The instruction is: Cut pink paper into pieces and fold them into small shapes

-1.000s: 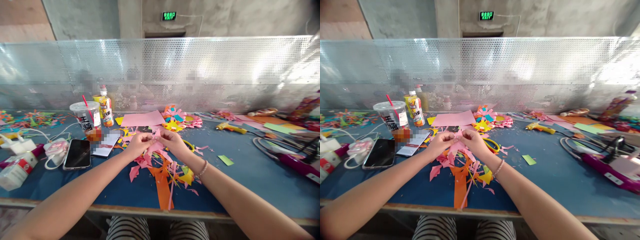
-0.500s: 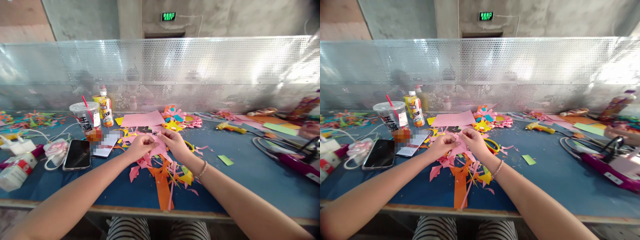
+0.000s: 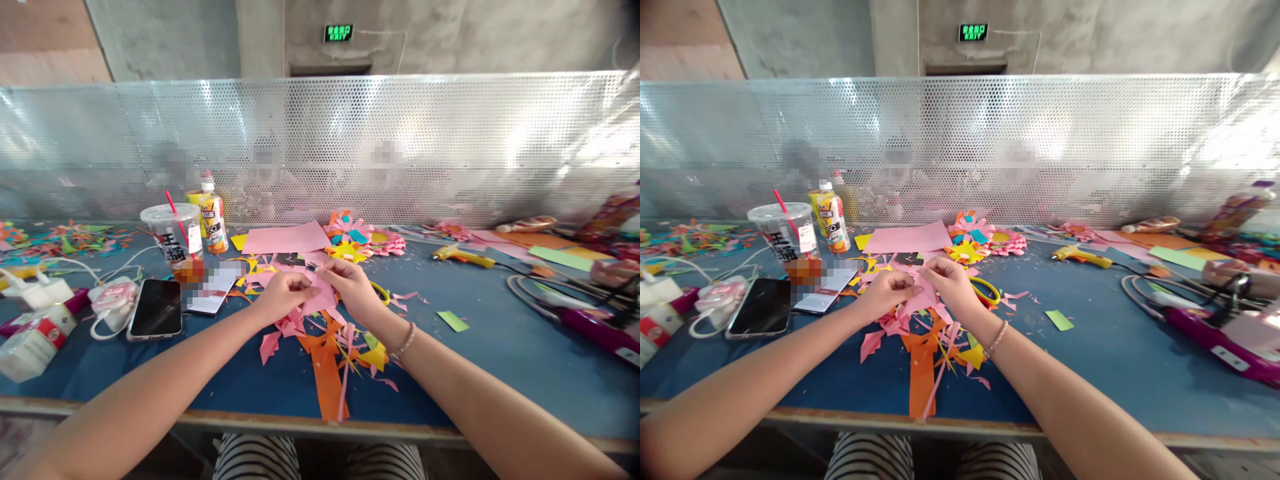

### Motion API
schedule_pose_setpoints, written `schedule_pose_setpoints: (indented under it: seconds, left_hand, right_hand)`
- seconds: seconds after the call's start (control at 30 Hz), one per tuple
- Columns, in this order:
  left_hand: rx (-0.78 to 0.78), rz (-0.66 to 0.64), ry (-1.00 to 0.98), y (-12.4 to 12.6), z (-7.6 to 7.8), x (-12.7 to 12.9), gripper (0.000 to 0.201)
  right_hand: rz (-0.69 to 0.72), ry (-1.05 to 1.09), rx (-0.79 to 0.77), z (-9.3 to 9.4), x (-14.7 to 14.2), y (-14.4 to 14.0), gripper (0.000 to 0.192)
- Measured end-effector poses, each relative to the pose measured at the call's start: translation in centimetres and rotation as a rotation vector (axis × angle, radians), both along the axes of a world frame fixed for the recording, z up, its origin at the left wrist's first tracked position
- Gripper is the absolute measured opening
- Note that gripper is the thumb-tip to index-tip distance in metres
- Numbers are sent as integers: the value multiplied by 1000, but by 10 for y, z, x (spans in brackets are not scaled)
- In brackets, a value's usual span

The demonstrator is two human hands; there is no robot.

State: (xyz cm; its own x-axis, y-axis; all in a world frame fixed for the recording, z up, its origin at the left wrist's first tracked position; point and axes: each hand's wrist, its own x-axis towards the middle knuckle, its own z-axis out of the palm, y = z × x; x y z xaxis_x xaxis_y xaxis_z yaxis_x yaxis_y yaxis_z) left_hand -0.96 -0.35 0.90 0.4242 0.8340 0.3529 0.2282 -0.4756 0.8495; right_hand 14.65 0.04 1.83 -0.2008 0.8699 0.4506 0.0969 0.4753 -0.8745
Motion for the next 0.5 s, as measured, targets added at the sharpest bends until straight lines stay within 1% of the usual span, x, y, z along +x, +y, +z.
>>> schedule_pose_setpoints:
  seconds: [0.27, 0.5]
  left_hand:
    - [7, 22, 16, 0, 0, 1, 26]
    - [40, 68, 40, -2, 2, 1, 22]
  right_hand:
    - [15, 55, -11, -4, -1, 3, 16]
    - [32, 71, -24, -6, -2, 4, 19]
